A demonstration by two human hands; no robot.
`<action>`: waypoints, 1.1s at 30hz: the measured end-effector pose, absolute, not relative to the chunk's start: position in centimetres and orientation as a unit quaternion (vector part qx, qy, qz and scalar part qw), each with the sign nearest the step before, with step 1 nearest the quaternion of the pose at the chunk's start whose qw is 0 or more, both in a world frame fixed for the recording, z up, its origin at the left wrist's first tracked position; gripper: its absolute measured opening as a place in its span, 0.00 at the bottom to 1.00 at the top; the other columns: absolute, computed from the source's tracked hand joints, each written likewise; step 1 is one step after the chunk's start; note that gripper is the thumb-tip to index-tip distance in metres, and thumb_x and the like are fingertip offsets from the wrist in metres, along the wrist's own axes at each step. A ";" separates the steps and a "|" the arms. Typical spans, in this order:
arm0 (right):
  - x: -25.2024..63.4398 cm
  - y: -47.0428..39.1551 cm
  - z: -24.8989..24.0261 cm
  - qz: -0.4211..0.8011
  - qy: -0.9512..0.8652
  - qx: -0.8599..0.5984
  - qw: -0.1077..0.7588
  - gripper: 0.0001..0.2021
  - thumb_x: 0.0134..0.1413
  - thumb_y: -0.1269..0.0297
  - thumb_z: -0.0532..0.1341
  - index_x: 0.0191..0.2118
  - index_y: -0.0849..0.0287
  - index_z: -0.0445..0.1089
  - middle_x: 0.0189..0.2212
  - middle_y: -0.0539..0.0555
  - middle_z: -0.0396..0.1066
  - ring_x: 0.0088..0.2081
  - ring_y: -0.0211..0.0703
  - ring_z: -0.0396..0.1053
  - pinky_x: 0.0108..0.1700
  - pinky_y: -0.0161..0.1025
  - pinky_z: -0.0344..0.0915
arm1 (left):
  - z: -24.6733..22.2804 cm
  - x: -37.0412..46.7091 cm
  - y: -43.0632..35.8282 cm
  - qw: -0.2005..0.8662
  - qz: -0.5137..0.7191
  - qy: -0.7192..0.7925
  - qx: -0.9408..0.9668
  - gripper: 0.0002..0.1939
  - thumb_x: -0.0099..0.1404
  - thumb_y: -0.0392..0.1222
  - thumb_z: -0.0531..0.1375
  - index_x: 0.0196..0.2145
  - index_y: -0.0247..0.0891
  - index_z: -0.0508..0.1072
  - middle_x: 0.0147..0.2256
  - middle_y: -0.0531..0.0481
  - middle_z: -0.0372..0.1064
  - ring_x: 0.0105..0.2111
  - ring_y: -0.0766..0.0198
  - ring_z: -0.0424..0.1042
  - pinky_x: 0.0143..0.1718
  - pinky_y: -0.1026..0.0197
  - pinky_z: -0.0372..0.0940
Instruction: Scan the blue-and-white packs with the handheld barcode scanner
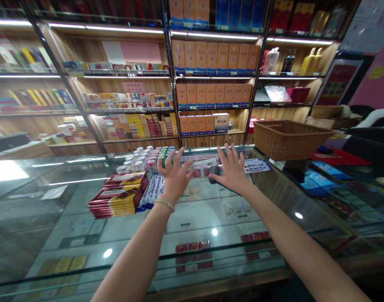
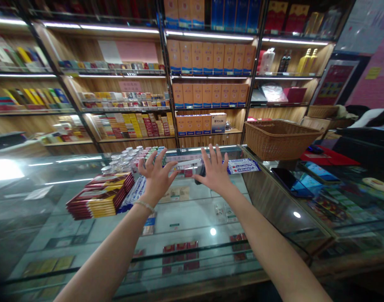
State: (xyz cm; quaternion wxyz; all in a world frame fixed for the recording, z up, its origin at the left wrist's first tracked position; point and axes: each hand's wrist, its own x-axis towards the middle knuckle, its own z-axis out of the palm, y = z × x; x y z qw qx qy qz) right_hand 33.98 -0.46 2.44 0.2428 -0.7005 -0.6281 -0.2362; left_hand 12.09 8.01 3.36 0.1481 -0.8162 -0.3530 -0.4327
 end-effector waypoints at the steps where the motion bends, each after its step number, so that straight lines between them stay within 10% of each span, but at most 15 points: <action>1: 33.8 -0.4 2.3 -0.208 -0.622 -0.719 0.229 0.54 0.57 0.33 0.60 0.77 0.60 0.38 0.77 0.70 0.35 0.76 0.69 0.31 0.69 0.72 0.36 | 3.5 11.9 8.0 0.137 -0.429 -0.364 -0.815 0.10 0.64 0.46 0.68 0.43 0.51 0.79 0.70 0.50 0.59 0.71 0.42 0.52 0.70 0.29 0.29; 8: 33.4 -0.5 1.7 -0.037 -0.578 -0.808 0.110 0.61 0.55 0.27 0.55 0.77 0.68 0.31 0.76 0.74 0.23 0.76 0.74 0.24 0.66 0.82 0.35 | 3.7 11.5 8.4 0.121 -0.429 -0.400 -0.801 0.10 0.65 0.47 0.67 0.44 0.52 0.80 0.71 0.51 0.57 0.71 0.40 0.51 0.70 0.28 0.30; 18: 32.6 -0.5 1.5 0.065 -0.575 -0.812 0.070 0.55 0.54 0.34 0.63 0.76 0.65 0.44 0.76 0.74 0.22 0.76 0.72 0.24 0.66 0.79 0.44 | 3.6 11.4 8.6 0.138 -0.420 -0.408 -0.799 0.10 0.65 0.48 0.67 0.45 0.51 0.80 0.70 0.49 0.59 0.70 0.39 0.52 0.69 0.27 0.34; 33: 35.6 0.5 1.2 -0.016 -0.595 -0.761 0.257 0.27 0.54 0.58 0.66 0.57 0.67 0.71 0.70 0.74 0.55 0.71 0.64 0.56 0.68 0.54 0.58 | 3.4 10.1 9.8 0.142 -0.440 -0.425 -0.778 0.11 0.64 0.48 0.66 0.45 0.51 0.80 0.71 0.47 0.57 0.70 0.39 0.52 0.69 0.27 0.33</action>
